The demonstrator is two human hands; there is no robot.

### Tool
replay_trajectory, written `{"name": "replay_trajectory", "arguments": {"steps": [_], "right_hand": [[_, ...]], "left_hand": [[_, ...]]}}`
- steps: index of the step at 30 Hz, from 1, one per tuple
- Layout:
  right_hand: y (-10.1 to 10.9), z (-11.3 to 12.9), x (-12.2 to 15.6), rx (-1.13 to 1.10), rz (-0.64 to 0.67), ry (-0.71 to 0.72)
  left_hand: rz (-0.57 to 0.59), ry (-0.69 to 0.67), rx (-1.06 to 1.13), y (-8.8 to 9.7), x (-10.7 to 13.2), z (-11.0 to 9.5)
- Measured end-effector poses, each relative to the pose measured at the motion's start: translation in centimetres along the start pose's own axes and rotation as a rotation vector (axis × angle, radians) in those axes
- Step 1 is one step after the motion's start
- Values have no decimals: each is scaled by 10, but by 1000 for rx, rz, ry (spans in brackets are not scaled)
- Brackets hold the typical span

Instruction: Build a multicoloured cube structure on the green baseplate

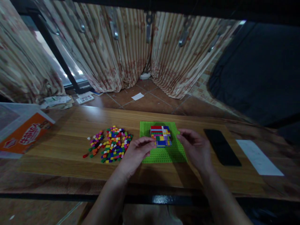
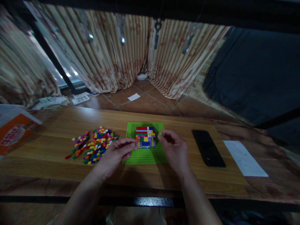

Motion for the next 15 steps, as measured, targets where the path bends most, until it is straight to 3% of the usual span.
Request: {"name": "replay_trajectory", "arguments": {"steps": [2, 4, 8, 15], "right_hand": [[10, -18, -4, -34, -22, -110], [9, -29, -6, -19, 40, -165], [-8, -33, -3, 39, 167, -156], [-23, -36, -1, 47, 218, -140]], "left_hand": [[-39, -22, -33, 4, 0, -3], [-77, -44, -52, 8, -1, -5], [-161, -67, -66, 13, -3, -5], [-207, -62, -135, 14, -4, -3]]}}
Point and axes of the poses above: each hand's wrist, its own x-axis away from the middle knuckle, its own y-axis out of the back of the hand, z = x × y, the point moved 8 cm from there along -x, towards the middle knuckle, and after that the axes turned 10 degrees about z, right-handed, at the moved point
